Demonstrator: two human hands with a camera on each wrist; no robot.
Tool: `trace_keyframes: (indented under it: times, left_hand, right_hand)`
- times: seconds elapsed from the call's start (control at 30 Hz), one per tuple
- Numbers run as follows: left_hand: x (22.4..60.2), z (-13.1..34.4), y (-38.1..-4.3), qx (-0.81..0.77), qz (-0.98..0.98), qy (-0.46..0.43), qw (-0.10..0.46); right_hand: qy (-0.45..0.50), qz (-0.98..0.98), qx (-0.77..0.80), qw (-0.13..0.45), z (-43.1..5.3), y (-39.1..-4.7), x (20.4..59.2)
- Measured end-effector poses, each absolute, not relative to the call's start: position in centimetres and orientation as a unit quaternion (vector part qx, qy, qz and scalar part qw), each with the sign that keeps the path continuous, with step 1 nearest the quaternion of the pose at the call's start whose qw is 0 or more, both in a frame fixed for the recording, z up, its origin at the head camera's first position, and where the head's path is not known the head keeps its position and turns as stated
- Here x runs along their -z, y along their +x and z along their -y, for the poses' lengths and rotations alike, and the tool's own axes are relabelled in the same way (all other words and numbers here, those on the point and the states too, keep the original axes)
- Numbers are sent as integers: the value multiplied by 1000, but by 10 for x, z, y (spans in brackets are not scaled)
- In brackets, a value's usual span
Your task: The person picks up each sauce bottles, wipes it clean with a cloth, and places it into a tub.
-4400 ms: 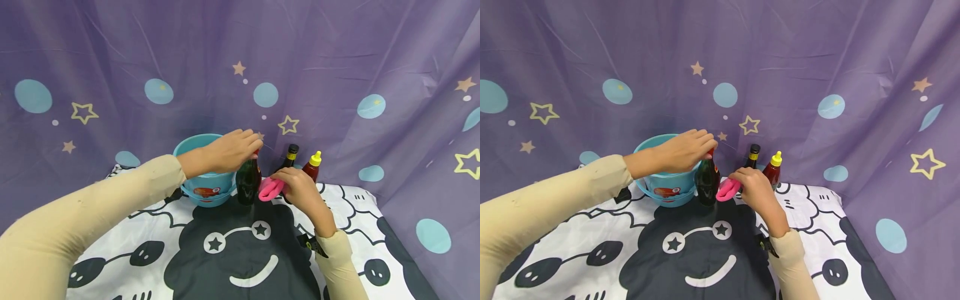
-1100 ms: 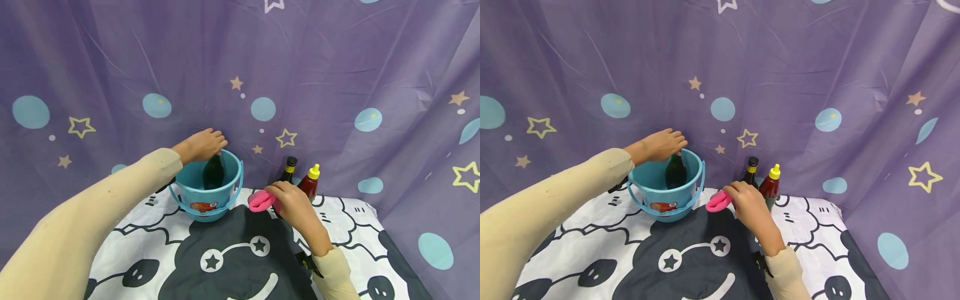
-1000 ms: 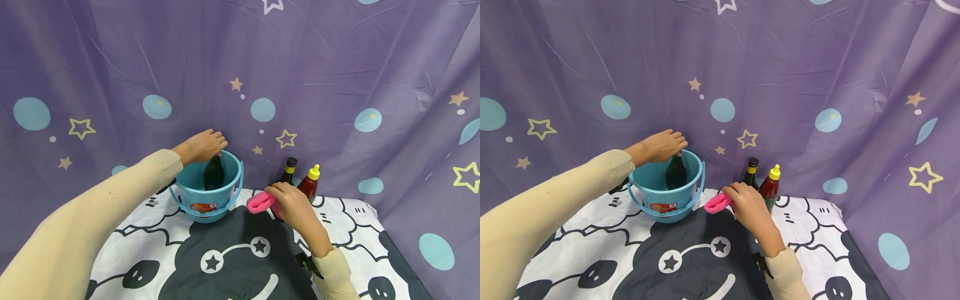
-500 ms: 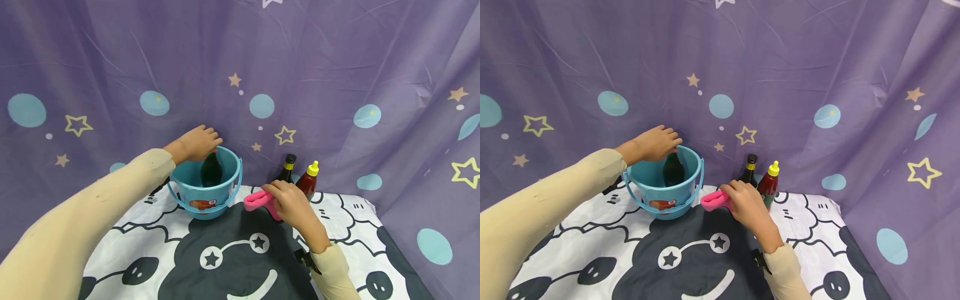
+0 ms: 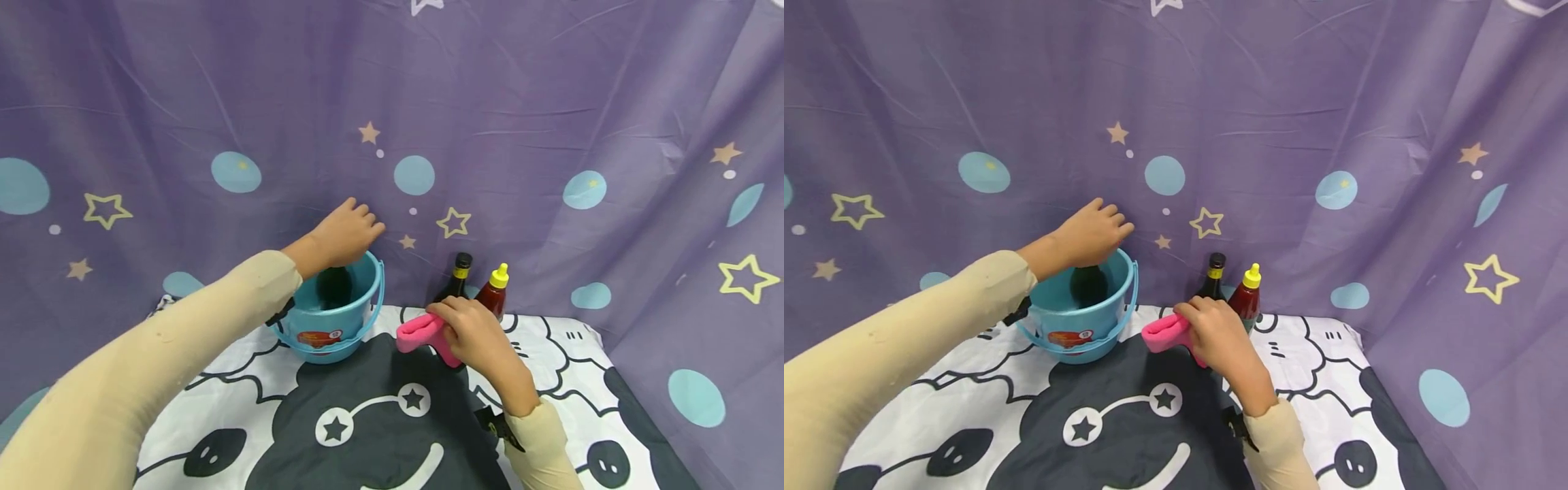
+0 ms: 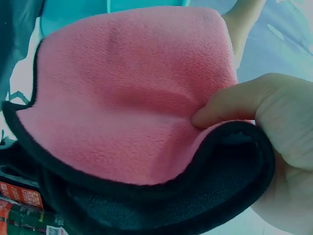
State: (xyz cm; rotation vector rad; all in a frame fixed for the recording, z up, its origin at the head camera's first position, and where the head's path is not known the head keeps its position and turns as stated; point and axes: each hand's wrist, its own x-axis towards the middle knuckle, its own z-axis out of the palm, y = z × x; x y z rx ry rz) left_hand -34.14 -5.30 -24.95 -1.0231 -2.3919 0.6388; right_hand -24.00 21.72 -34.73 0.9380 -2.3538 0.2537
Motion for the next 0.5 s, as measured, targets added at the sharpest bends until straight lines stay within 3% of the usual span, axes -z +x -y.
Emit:
trace_keyframes:
  times: [0.13,0.5]
  left_hand:
    - [253,14,-337,-214,855,-393,263]
    - [290,-67,-342,-207,846,-422,253]
  right_hand:
    - [339,893,-106,276,-220,-237,344]
    - [321,912,-121,223,-217,-228,340]
